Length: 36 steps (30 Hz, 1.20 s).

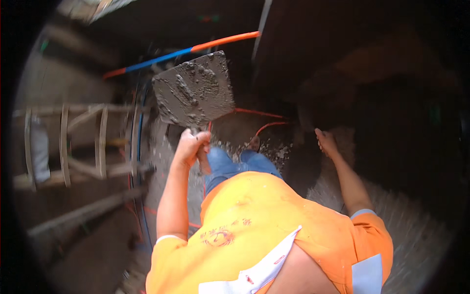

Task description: Applying mortar to an interior wall using a trowel and a hawk.

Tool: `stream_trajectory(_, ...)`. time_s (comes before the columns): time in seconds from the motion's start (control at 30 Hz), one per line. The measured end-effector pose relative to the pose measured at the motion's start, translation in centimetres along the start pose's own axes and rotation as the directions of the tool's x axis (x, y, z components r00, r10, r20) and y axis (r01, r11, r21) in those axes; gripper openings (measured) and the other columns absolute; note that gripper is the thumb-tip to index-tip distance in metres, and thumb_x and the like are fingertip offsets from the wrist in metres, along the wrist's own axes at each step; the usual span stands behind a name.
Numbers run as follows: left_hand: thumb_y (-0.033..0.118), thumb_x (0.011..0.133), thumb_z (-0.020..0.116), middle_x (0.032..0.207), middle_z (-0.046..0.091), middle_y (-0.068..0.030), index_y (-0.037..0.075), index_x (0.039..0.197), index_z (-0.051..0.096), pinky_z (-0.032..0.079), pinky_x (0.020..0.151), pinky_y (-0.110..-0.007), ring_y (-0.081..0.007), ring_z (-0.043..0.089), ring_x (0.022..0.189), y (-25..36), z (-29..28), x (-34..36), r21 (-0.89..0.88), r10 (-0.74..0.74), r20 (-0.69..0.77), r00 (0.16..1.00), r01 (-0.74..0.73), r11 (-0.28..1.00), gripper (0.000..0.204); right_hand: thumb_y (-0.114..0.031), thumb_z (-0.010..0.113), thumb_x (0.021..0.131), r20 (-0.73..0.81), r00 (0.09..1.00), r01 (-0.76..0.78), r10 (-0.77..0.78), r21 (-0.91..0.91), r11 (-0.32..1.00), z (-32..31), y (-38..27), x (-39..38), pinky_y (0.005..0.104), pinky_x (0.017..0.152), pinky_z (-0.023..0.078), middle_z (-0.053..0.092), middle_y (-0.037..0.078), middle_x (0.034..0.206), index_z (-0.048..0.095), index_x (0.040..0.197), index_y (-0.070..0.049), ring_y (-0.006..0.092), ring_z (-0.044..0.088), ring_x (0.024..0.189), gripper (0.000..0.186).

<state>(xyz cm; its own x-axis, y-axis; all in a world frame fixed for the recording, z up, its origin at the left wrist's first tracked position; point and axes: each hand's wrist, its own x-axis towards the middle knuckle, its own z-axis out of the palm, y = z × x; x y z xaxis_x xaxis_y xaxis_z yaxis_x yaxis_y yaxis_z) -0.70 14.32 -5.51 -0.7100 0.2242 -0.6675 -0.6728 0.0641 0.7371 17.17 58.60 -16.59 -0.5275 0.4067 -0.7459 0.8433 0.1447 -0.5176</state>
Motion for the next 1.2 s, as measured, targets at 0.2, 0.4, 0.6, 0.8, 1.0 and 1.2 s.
stream_trajectory(0.2,0.016,0.08,0.065,0.055,0.045,0.0009,0.011,0.075,0.049,0.037,0.037,-0.028,-0.011,0.042,0.041,-8.5,-6.5,3.7,-0.203,-0.34,-0.59,0.732,0.273,0.94,0.018,-0.045,0.059,0.084,0.138,0.989,0.005,0.044,-0.333,0.943,4.7,4.4,12.3,0.0376,0.057,0.047,0.062,0.013,0.072,0.061,0.084,-0.003,0.0264,0.061,0.064,0.041)
stream_trajectory(0.4,0.017,0.081,0.066,0.054,0.044,0.0003,0.011,0.076,0.05,0.036,0.036,-0.029,-0.0122,0.041,0.04,-20.2,-13.2,2.4,-0.475,-0.555,-0.705,0.442,0.287,0.832,0.018,-0.034,0.067,0.076,0.355,0.932,0.247,-0.079,-0.459,0.853,14.8,1.3,21.9,0.0443,0.074,0.049,0.066,0.02,0.091,0.063,0.097,-0.003,0.0366,0.064,0.087,0.038)
stream_trajectory(0.6,0.016,0.079,0.066,0.055,0.047,-0.0024,0.009,0.075,0.05,0.037,0.034,-0.031,-0.0142,0.046,0.038,-31.6,-20.5,3.0,-0.33,-0.538,-0.714,0.449,0.462,0.823,0.018,-0.03,0.062,0.076,0.518,0.826,0.564,-0.223,-0.746,0.354,29.9,-4.7,23.7,0.0465,0.073,0.052,0.066,0.02,0.085,0.064,0.087,-0.004,0.0368,0.065,0.082,0.028)
stream_trajectory(0.8,0.018,0.078,0.066,0.052,0.052,-0.0062,0.005,0.065,0.051,0.04,0.033,-0.033,-0.0163,0.05,0.036,-40.0,-32.7,6.0,-0.017,-0.507,-0.616,0.603,0.633,0.774,0.024,-0.022,0.054,0.081,0.642,0.726,0.659,-0.245,-0.752,-0.019,45.1,-7.2,22.9,0.0462,0.063,0.052,0.066,0.018,0.078,0.061,0.084,-0.007,0.0341,0.066,0.075,0.017)
stream_trajectory(1.0,0.027,0.073,0.067,0.081,0.064,-0.0263,-0.003,0.08,0.066,0.051,0.073,-0.047,-0.0413,0.063,0.082,-55.6,-39.9,16.9,0.417,-0.325,-0.49,0.809,0.545,0.727,0.031,-0.02,0.053,0.084,0.805,0.585,0.698,-0.099,-0.562,-0.445,64.1,-11.7,32.1,0.0398,0.066,0.054,0.069,0.013,0.085,0.065,0.083,-0.006,0.0278,0.068,0.079,0.019)
stream_trajectory(1.2,0.029,0.073,0.069,0.089,0.066,-0.0244,0.003,0.089,0.069,0.051,0.077,-0.048,-0.0415,0.063,0.086,-61.1,-40.4,29.0,0.413,-0.335,-0.465,0.82,0.536,0.737,0.031,-0.014,0.062,0.081,0.837,0.546,0.587,0.027,-0.359,-0.725,80.6,-13.5,43.2,0.0356,0.066,0.055,0.069,0.006,0.086,0.071,0.09,-0.009,0.0251,0.069,0.084,0.014)
